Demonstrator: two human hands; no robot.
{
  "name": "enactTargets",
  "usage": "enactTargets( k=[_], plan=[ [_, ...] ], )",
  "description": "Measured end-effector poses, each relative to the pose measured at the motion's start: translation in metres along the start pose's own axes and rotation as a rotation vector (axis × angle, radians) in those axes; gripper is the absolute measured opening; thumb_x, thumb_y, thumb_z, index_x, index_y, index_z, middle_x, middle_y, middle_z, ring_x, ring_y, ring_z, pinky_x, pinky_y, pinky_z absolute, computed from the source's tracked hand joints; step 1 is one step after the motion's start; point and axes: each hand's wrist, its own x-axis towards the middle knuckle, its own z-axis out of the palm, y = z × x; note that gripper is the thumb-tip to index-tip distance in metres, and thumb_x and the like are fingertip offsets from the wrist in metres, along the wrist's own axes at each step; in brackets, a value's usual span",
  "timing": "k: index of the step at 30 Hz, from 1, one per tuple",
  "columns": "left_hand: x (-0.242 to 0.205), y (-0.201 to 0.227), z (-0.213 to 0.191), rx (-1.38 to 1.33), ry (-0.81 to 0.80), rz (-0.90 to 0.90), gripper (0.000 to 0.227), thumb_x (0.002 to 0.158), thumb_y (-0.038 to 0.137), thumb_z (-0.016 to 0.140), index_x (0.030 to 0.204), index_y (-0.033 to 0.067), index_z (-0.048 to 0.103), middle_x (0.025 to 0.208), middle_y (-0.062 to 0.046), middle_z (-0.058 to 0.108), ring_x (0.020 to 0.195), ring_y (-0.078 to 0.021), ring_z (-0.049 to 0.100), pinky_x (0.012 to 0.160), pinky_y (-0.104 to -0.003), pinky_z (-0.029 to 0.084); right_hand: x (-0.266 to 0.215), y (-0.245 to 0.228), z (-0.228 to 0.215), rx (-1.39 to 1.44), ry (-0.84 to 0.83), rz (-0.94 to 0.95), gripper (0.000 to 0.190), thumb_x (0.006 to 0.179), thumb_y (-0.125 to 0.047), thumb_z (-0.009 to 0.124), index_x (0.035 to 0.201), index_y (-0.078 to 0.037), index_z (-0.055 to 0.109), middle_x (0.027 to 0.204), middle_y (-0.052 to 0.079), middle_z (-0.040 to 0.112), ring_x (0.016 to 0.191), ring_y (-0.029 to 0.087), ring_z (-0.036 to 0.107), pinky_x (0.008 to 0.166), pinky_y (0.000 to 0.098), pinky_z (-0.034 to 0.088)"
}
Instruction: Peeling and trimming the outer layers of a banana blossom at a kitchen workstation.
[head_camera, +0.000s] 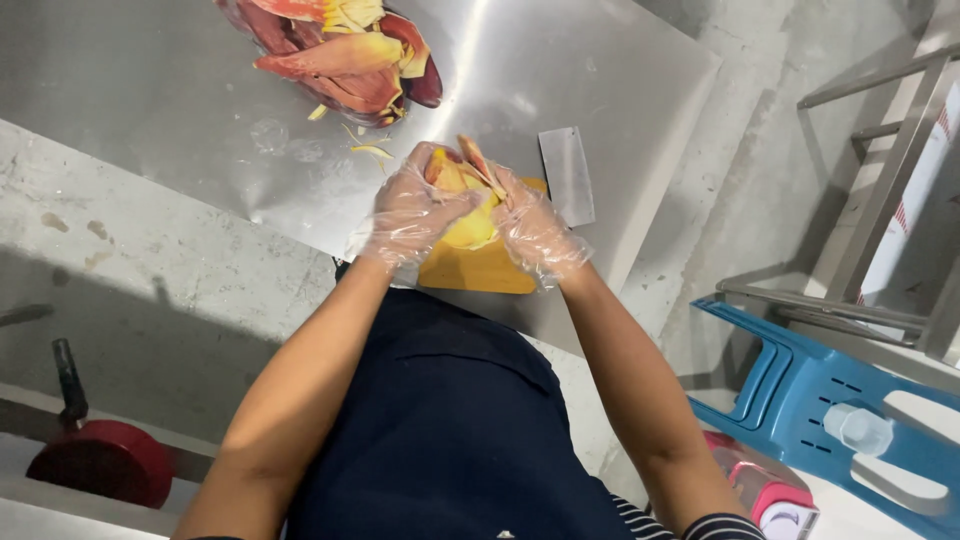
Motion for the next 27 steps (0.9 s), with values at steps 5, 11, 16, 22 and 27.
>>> enactTargets(
  k=[5,11,16,22,27],
  plan=[
    [-0.002,0.019,-0.002,-0.038,-0.029,0.008,0.046,0.078,0.035,0.084,0.111,0.0101,0.065,0.099,-0.003,0.073,0.089,-0.0129,0.068,0.084,-0.03,0.053,-0.008,-0.018,0.003,-0.106,0.157,0.043,0.057,0.095,-0.002,0.05,0.151,-0.009,0.049,0.11,0.017,0.068,0.086,0.021,0.061,0.079,0.0325,0.053],
    [0.01,-0.01,0.011,-0.24,-0.121,0.038,0.042,0.08,0.024,0.085,0.113,0.0074,0.064,0.105,-0.002,0.071,0.094,-0.01,0.064,0.086,-0.026,0.055,-0.013,0.008,0.009,-0.075,0.247,0.166,0.048,0.097,-0.006,0.052,0.144,-0.009,0.057,0.096,0.013,0.068,0.076,0.016,0.063,0.074,0.0279,0.053],
    [0.031,-0.071,0.036,-1.101,0.002,0.126,0.039,0.09,-0.001,0.078,0.122,0.0035,0.055,0.119,-0.006,0.068,0.109,-0.0142,0.067,0.101,-0.031,0.057,-0.011,0.042,0.03,0.569,0.391,-0.138,0.057,0.105,-0.034,0.069,0.147,-0.001,0.048,0.133,0.014,0.059,0.12,0.02,0.059,0.107,0.0325,0.051],
    [0.032,-0.07,0.041,-1.062,0.158,0.075,0.037,0.093,-0.005,0.075,0.125,-0.001,0.057,0.115,-0.01,0.07,0.103,-0.0179,0.068,0.095,-0.032,0.058,-0.021,-0.025,0.019,-0.016,0.294,-0.098,0.077,0.107,-0.047,0.059,0.16,-0.002,0.027,0.145,0.023,0.057,0.127,0.035,0.061,0.107,0.0385,0.047],
    [0.015,-0.053,0.033,-1.034,0.244,-0.051,0.035,0.091,-0.001,0.073,0.123,-0.0004,0.058,0.113,-0.011,0.071,0.096,-0.0184,0.07,0.087,-0.032,0.059,-0.014,-0.011,0.016,-0.068,0.329,0.046,0.057,0.107,-0.04,0.049,0.15,-0.002,0.044,0.123,0.022,0.066,0.11,0.034,0.068,0.094,0.0397,0.052]
  ],
)
